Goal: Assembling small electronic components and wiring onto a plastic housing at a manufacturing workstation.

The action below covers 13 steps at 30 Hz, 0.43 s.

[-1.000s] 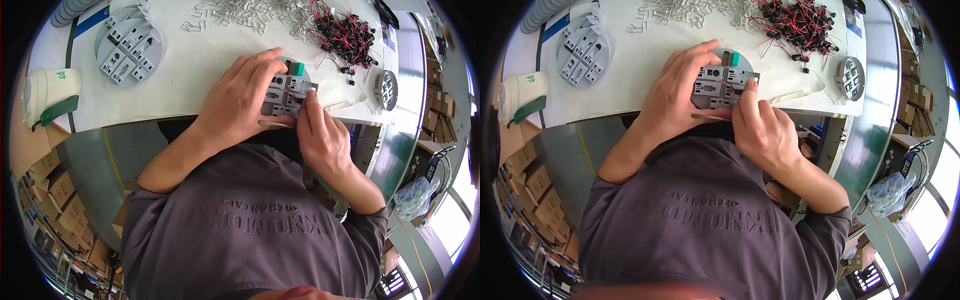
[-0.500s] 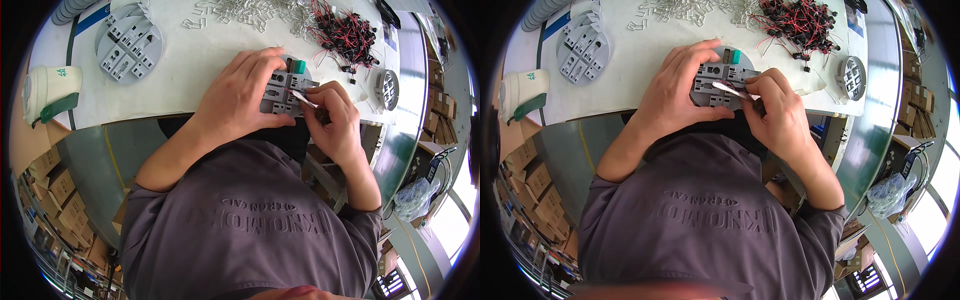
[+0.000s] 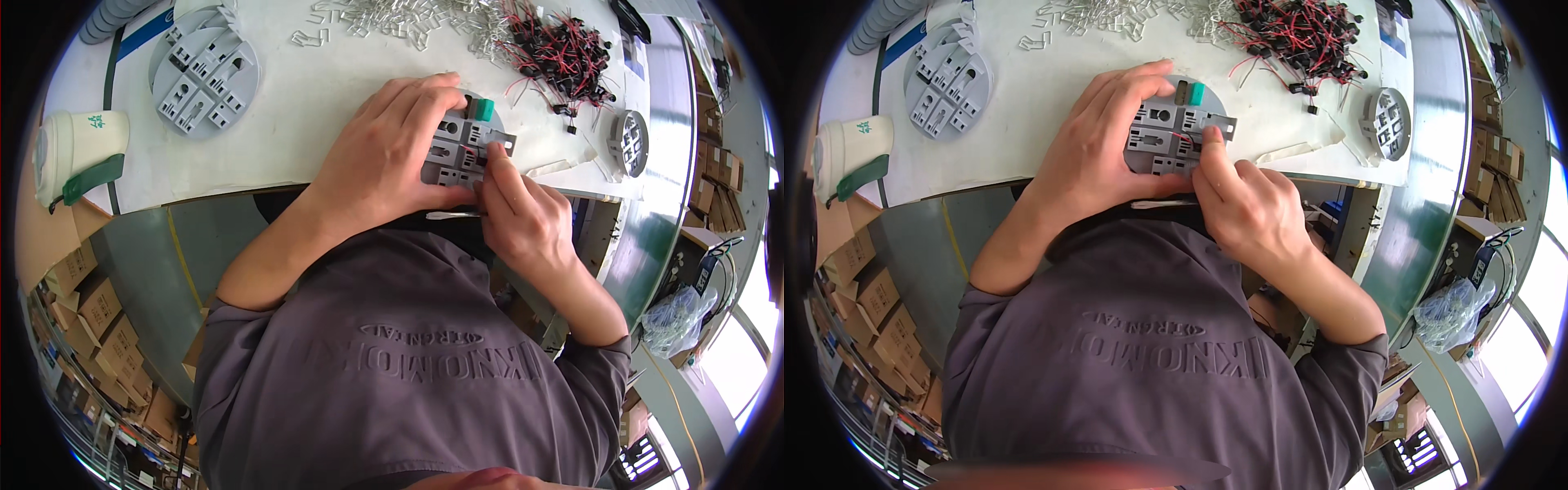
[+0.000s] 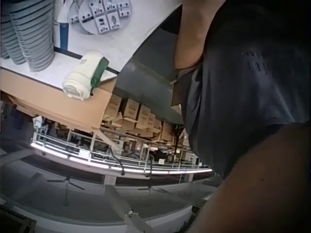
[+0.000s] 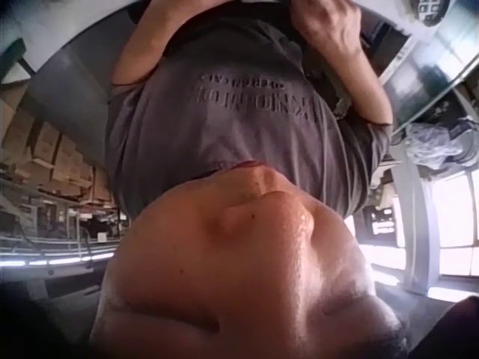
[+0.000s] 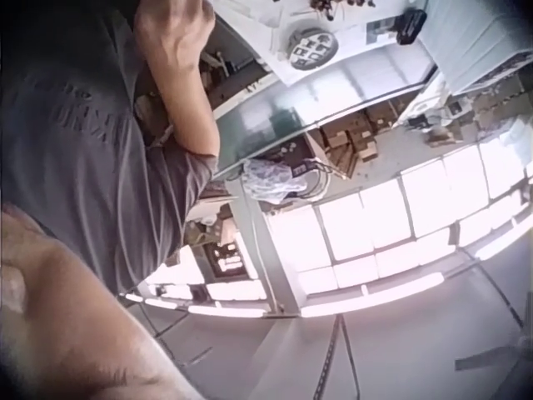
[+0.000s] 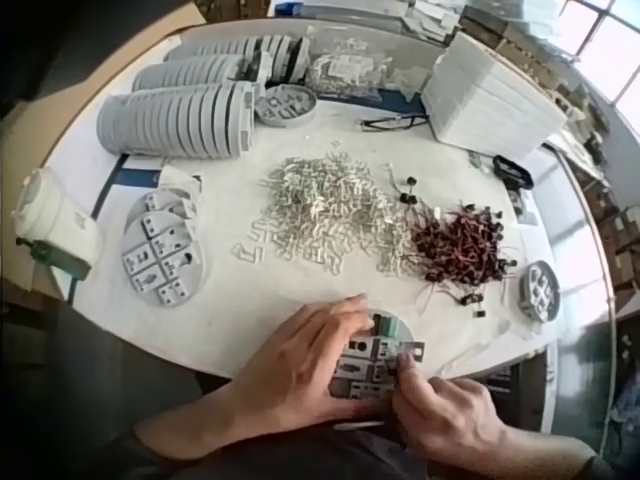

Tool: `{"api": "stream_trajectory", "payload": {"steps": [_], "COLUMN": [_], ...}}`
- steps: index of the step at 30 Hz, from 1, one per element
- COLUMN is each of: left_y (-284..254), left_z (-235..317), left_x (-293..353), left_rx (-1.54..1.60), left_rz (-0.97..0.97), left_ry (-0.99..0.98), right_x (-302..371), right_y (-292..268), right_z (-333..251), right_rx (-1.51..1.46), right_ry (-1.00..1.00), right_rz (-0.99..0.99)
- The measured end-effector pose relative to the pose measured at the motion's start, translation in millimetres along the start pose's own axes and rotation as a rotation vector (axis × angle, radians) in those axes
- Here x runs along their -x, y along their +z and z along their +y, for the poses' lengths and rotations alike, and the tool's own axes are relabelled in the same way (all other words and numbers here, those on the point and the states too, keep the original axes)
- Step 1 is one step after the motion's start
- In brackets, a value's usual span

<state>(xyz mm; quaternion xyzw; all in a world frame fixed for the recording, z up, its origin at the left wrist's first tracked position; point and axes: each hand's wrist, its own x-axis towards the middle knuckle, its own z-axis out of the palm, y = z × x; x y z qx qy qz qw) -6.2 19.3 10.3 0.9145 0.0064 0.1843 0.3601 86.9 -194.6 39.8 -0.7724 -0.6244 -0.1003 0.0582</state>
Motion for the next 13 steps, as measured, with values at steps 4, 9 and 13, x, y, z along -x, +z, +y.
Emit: {"api": "stream_trajectory", "payload": {"steps": [4,9,13], "left_y": [-5.6,-3.4,-1.9], "left_z": [14.3,22.6,13.6], "left_x": [-9.2,-23.7,-17.8], "left_rx": [-0.203,-0.3,-0.305], "left_rz": [-0.07,-0.202,-0.135], "left_ry": [0.042,-0.027,0.025], "right_x": [2.8,14.7,19.7], "right_y": [4.4,22.8,26.5], "right_z": [-2.3,-1.3,19.8], "right_rx": [-0.009,-0.186,-0.913], "right_ry": [0.003,0.101,0.313], "right_rz": [0.03,0.179,0.276]}}
